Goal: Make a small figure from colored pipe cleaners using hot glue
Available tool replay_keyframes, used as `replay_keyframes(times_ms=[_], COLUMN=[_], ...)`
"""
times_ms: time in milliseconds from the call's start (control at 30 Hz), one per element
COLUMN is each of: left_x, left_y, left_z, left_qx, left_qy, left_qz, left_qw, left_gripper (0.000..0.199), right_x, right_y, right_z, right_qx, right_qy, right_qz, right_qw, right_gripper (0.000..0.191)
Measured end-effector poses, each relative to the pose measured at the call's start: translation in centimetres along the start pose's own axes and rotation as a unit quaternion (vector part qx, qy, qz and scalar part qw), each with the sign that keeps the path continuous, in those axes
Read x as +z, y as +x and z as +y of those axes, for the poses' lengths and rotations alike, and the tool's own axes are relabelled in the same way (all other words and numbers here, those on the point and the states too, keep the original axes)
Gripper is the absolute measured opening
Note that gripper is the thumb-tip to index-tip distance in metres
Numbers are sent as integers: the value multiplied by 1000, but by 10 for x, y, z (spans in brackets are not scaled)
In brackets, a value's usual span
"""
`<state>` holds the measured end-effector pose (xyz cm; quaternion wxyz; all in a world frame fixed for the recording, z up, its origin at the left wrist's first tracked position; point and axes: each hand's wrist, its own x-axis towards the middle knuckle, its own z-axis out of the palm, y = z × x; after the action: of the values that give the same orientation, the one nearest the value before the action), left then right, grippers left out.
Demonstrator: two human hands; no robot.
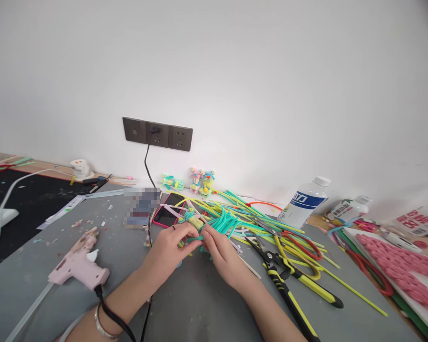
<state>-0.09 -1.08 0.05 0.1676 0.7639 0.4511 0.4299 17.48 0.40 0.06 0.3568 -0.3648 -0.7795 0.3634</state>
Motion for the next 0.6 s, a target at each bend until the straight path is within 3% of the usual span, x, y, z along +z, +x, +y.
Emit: replay_keyframes(times_ms=[300, 600], left_x=[2, -2], left_y=[4, 2], left_z=[0, 1], left_qx=[-122, -111], left_qy=[-161, -151], left_qz=[-18, -1], left_qw=[979, 982], left_gripper=[12, 15], right_x=[-3, -6], right_y=[-1, 0], right_z=[0, -2], right_qx=[-33, -40], right_qy=[-26, 16], right_qz=[-9, 5], right_qw=[999, 999], right_gripper=[27, 31])
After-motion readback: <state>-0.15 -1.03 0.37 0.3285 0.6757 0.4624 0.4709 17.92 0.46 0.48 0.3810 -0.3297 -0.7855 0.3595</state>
